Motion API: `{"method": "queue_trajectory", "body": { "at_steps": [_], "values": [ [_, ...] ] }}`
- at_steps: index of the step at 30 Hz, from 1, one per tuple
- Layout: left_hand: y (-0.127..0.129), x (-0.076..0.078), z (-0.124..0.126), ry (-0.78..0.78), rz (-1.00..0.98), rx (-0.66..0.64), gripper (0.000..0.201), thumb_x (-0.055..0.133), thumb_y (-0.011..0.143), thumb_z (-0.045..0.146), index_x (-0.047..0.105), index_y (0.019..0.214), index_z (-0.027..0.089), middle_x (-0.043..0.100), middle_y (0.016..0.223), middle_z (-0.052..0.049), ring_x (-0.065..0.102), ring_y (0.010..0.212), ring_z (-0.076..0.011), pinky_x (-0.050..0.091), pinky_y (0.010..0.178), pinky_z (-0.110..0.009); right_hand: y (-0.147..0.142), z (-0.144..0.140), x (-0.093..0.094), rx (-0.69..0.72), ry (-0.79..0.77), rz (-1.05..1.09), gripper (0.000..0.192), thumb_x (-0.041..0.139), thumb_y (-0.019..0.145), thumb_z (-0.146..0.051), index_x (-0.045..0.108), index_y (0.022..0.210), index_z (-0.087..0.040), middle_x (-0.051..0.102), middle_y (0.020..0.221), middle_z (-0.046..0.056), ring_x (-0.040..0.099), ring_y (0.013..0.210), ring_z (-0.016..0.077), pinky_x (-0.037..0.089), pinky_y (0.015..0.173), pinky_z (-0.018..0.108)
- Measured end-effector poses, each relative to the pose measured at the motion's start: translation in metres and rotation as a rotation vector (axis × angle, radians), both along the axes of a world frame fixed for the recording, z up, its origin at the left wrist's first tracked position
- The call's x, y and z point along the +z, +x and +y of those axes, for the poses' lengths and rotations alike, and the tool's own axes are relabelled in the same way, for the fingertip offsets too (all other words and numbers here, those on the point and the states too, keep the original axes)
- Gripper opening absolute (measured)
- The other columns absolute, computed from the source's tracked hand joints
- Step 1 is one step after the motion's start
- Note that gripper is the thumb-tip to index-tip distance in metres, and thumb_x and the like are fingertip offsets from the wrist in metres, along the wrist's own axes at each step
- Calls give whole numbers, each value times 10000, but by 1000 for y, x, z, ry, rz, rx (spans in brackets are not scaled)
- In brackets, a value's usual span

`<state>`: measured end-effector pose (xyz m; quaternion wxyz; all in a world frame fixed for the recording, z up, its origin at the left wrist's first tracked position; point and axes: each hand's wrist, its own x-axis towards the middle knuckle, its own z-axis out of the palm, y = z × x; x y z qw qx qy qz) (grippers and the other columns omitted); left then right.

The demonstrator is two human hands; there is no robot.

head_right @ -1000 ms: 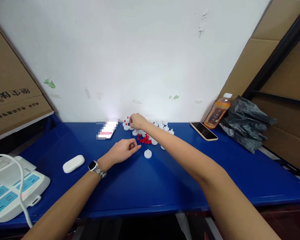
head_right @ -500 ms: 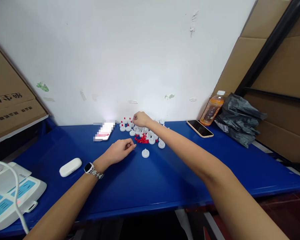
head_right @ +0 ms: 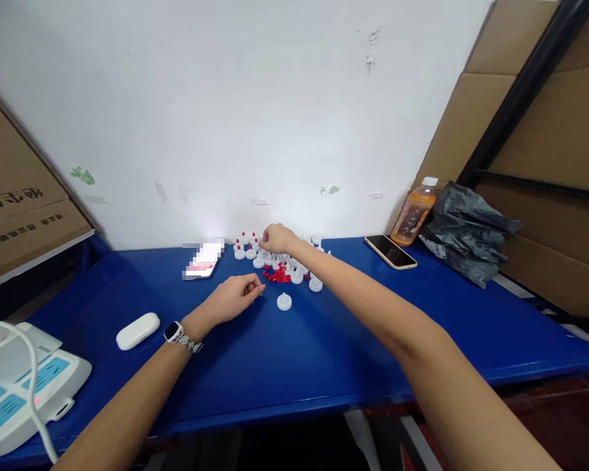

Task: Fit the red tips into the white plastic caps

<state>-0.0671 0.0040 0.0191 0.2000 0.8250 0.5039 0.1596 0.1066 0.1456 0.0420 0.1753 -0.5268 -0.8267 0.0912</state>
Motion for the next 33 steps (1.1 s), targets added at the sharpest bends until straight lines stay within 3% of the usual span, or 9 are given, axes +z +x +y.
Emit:
{"method": "queue_trajectory", "body": {
  "at_steps": [8,13,16,20,23,27,33],
  "values": [
    [-1,-4,2,34,-67,-12,302,427,954,478,578,876,228,632,798,-2,564,682,-157,365,584,-265,1,-8,4,3,14,75,140,638,811,-219,747,847,-139,751,831,58,662,763,139,446,681,201],
    [-2,-2,8,253,-234,114,264,492,936,457,546,1002,208,588,1006,-47,559,754,-149,463,720,-296,11,-39,15,-3,81,426,152,632,833,-246,726,850,-128,726,790,41,623,707,124,443,664,210],
    [0,-1,8,340,-338,186,364,519,925,493,503,1153,209,569,1133,-73,568,791,-147,484,784,-316,20,-71,10,57,45,587,187,628,842,-304,710,842,-136,700,748,26,593,661,122,437,628,219],
    [6,-1,2,265,-367,99,488,501,931,528,449,1317,235,548,1276,-89,601,877,-158,487,820,-323,29,-108,-9,98,-55,713,221,631,844,-359,702,841,-149,678,717,14,558,618,121,426,597,232],
    [11,-1,-2,137,-311,5,471,454,950,538,488,1310,236,637,1100,-60,611,820,-165,475,753,-312,32,-124,-18,109,-110,782,224,637,845,-366,701,858,-153,675,712,12,551,611,123,424,590,238],
    [11,0,-3,85,-280,-64,404,409,968,527,544,1225,245,635,865,-9,585,729,-160,448,709,-302,36,-130,-18,99,-75,706,229,609,882,-365,726,890,-168,704,757,19,553,637,128,426,628,247],
    [4,-3,3,102,-250,36,391,387,965,534,509,1155,214,603,884,-21,576,746,-169,448,704,-308,55,-125,-17,122,123,321,121,629,866,-229,747,881,-207,714,835,27,576,837,173,411,785,280]
  ]
}}
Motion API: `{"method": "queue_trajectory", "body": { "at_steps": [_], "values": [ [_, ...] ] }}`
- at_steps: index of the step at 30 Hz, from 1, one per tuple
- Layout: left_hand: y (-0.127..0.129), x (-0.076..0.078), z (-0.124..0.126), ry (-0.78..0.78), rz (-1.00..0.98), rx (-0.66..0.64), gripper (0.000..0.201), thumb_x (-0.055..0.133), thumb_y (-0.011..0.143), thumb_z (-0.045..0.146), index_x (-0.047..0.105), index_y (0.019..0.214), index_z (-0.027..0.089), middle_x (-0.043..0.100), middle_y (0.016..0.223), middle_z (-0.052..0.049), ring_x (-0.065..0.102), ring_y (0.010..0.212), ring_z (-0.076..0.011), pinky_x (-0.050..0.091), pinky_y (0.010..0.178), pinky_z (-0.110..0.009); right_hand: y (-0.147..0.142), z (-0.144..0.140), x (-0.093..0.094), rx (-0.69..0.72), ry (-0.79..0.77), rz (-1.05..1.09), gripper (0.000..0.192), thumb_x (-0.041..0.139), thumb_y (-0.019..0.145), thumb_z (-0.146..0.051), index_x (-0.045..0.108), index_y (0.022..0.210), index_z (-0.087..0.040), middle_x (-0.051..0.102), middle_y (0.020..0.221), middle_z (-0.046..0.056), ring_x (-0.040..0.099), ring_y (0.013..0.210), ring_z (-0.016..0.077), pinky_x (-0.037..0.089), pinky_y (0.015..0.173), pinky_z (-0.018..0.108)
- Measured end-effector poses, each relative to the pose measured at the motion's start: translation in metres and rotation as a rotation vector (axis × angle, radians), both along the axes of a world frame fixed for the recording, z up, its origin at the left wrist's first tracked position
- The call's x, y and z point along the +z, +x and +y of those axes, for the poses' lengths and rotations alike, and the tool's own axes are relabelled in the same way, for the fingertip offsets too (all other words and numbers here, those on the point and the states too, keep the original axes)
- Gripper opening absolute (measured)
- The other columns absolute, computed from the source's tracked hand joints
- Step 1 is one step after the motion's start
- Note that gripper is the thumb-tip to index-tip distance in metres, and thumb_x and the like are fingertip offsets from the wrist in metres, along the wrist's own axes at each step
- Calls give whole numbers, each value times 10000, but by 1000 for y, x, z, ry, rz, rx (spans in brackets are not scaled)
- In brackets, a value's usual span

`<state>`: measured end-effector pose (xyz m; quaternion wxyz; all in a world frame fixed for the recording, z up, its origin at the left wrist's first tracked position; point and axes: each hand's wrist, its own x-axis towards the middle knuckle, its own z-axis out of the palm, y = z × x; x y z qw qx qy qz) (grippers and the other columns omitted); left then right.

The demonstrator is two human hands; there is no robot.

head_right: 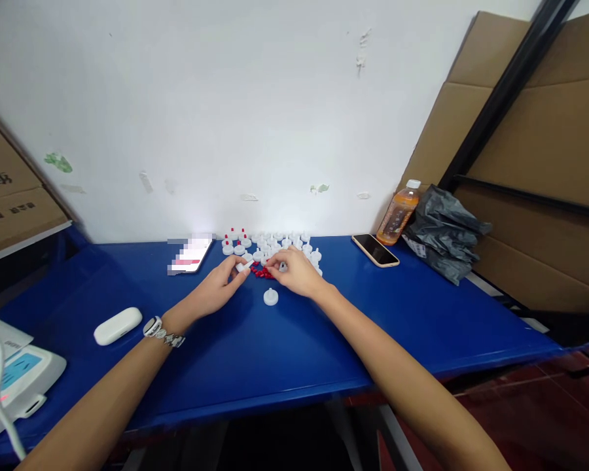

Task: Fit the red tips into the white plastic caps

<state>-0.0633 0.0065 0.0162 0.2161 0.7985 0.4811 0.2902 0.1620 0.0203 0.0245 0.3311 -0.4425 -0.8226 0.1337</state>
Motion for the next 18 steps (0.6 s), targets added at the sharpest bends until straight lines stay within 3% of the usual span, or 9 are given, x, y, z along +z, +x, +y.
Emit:
{"method": "queue_trajectory", "body": {
  "at_steps": [6,18],
  "values": [
    [-1,-2,1,-1,11,-16,379,402,962,531,512,1141,216,613,932,-27,583,769,-170,452,735,-319,-1,4,-7,17,66,-241,71,675,852,-269,720,861,-215,676,812,32,541,868,196,362,822,317],
    [2,-5,1,-1,4,-54,366,414,961,513,519,1141,212,610,1008,-44,583,783,-168,460,759,-326,-11,4,-7,-15,84,-317,64,648,871,-243,698,845,-213,668,793,27,511,868,203,275,775,320]
  ]
}}
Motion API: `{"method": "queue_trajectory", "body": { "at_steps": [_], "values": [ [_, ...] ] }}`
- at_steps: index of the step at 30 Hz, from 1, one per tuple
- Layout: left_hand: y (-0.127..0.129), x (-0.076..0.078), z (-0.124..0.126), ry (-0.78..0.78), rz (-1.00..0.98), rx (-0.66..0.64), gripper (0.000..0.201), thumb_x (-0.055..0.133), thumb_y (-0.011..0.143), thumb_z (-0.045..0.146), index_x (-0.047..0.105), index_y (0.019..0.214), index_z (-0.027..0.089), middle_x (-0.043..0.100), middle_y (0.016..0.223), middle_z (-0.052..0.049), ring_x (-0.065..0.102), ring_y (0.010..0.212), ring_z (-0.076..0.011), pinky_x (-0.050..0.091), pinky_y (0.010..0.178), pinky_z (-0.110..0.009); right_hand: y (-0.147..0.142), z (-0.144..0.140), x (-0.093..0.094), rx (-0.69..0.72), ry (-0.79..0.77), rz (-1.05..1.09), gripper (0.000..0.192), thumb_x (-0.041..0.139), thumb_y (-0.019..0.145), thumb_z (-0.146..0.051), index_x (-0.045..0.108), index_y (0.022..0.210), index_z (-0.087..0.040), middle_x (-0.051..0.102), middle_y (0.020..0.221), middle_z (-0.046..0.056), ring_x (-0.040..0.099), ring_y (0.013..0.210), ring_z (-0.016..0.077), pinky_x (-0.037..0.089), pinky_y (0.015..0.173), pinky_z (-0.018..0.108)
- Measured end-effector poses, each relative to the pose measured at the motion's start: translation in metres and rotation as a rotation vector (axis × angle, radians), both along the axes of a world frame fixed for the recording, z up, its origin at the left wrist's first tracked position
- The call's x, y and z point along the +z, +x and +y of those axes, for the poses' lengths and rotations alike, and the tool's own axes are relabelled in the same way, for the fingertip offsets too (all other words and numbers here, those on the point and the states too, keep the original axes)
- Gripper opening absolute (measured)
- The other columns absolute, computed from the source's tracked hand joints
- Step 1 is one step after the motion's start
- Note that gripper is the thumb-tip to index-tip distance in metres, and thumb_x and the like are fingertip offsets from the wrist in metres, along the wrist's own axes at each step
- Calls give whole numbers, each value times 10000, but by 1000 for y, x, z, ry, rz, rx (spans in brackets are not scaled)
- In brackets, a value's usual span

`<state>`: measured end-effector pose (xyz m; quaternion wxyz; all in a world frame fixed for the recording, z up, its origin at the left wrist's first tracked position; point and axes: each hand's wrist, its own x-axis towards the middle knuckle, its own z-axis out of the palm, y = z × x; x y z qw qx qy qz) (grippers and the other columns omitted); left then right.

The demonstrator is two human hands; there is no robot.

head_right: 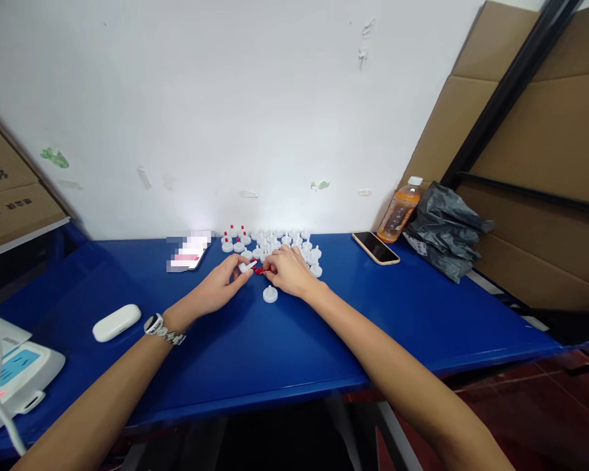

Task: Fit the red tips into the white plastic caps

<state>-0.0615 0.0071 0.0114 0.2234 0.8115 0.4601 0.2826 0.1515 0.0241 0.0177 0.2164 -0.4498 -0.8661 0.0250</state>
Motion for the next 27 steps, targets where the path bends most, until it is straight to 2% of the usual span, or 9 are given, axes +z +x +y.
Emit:
{"method": "queue_trajectory", "body": {
  "at_steps": [27],
  "values": [
    [-2,1,0,1,5,7,379,405,962,539,526,1120,217,622,958,-34,584,764,-175,451,712,-328,0,-3,1,-30,8,33,125,657,877,-303,692,819,-198,667,788,29,508,851,204,270,777,334]
  ]
}}
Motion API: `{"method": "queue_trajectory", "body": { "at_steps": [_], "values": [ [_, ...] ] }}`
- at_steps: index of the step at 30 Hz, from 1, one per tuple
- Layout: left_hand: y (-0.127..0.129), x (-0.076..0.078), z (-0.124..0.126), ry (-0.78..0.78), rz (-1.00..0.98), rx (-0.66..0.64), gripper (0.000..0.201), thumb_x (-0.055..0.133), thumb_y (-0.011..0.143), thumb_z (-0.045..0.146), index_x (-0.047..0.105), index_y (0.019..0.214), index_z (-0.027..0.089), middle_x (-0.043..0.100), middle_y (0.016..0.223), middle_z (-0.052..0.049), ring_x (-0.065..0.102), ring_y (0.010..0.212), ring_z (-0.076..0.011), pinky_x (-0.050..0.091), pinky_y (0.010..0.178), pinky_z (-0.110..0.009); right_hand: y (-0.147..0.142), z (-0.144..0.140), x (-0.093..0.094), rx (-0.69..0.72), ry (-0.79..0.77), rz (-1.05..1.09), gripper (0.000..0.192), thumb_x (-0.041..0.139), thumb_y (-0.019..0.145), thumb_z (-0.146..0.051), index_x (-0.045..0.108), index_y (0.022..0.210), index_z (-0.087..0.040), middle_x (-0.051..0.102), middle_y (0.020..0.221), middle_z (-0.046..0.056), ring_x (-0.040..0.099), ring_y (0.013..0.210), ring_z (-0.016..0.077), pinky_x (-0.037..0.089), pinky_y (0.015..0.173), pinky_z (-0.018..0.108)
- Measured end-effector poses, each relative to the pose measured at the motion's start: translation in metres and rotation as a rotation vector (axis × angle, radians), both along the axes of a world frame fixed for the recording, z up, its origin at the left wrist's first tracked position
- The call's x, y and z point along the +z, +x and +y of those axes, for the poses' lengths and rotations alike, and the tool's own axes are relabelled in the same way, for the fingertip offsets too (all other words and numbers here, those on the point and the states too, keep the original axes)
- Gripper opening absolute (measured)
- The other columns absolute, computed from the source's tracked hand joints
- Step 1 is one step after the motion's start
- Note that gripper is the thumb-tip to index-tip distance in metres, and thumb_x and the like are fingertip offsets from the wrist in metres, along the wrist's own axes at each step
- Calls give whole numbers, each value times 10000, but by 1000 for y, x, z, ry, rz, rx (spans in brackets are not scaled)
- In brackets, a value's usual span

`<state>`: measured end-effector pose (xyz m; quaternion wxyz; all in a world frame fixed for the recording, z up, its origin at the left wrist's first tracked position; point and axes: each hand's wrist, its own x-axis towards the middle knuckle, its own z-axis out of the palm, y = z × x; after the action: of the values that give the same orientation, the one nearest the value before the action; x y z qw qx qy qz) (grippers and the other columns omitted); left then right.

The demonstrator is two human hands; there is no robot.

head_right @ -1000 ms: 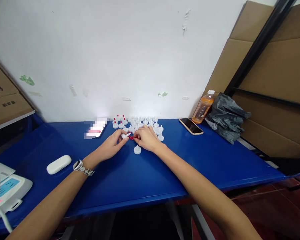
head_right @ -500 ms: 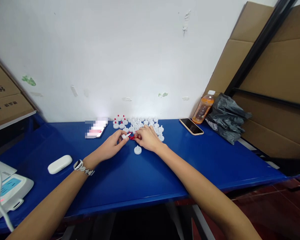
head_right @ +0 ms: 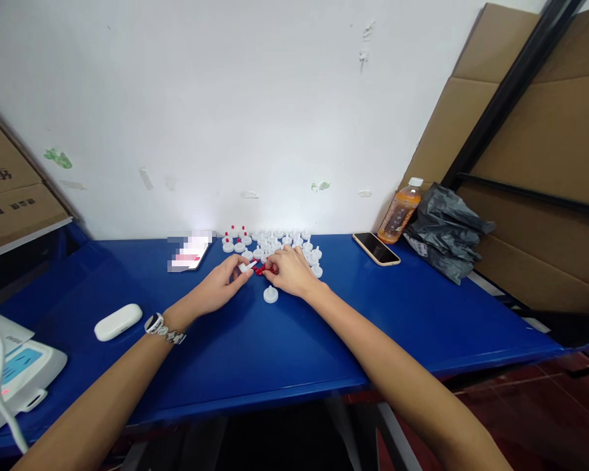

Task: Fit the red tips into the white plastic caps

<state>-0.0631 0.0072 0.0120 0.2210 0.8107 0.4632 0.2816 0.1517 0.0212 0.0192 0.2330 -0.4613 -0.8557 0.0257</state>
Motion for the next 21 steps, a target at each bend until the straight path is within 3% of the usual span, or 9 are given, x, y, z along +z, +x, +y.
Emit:
{"method": "queue_trajectory", "body": {
  "at_steps": [12,21],
  "values": [
    [0,0,0,23,4,15,375,409,960,532,536,1117,216,627,967,-38,582,762,-174,450,691,-318,-5,2,-2,-21,-2,-46,142,644,882,-283,692,777,-201,680,780,39,513,861,215,259,783,351],
    [0,0,0,16,4,16,377,407,959,549,526,1124,232,622,994,-30,594,770,-170,460,736,-328,0,5,-2,-57,-22,110,88,636,859,-239,703,815,-203,697,750,17,552,861,200,303,848,364]
  ]
}}
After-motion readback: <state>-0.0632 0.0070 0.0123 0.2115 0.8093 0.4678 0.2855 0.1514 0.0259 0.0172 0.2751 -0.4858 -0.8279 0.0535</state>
